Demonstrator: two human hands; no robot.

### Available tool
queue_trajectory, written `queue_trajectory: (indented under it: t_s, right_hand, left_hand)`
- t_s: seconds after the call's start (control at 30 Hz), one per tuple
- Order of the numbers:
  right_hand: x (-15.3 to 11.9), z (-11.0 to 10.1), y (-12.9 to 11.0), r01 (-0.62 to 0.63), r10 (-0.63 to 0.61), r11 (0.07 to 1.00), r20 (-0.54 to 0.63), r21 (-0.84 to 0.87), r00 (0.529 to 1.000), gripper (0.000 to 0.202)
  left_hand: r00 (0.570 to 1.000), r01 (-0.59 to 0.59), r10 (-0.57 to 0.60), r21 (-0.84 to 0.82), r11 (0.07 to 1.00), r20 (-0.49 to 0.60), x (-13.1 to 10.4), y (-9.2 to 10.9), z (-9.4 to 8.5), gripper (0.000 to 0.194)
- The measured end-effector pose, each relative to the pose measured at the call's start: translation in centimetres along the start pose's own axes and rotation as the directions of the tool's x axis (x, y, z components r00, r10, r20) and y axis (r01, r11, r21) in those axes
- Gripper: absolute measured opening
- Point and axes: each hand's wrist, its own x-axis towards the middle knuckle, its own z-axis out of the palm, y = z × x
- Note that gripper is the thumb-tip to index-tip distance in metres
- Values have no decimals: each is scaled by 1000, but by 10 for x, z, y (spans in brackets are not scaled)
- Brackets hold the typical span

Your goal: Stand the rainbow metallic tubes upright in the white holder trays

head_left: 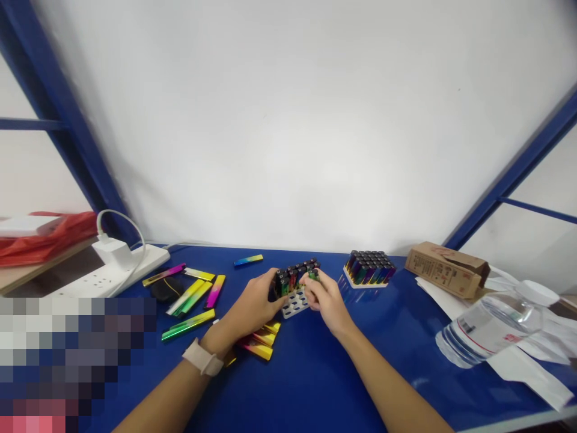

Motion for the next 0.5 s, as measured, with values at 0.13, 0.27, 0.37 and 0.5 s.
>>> queue_trajectory:
  t_s: [0.13,0.27,0.37,0.5]
  right_hand:
    - [2,-3,0,-82,83,994,-6,66,997,57]
    - [5,-6,3,-144,147,989,-76,46,986,51]
    - [8,-8,3,-149,154,987,-100,52,983,44]
    - [9,-9,0,-130,141,988,-146,84,979,45]
  left_hand:
    - [1000,0,0,9,1000,2,-1,1,0,26]
    - [1000,1,-1,35,999,-4,0,1,2,33]
    - [1000,0,1,60,998,-5,-1,-3,2,37]
    - [1000,-3,2,117,993,10,-3,-8,3,48]
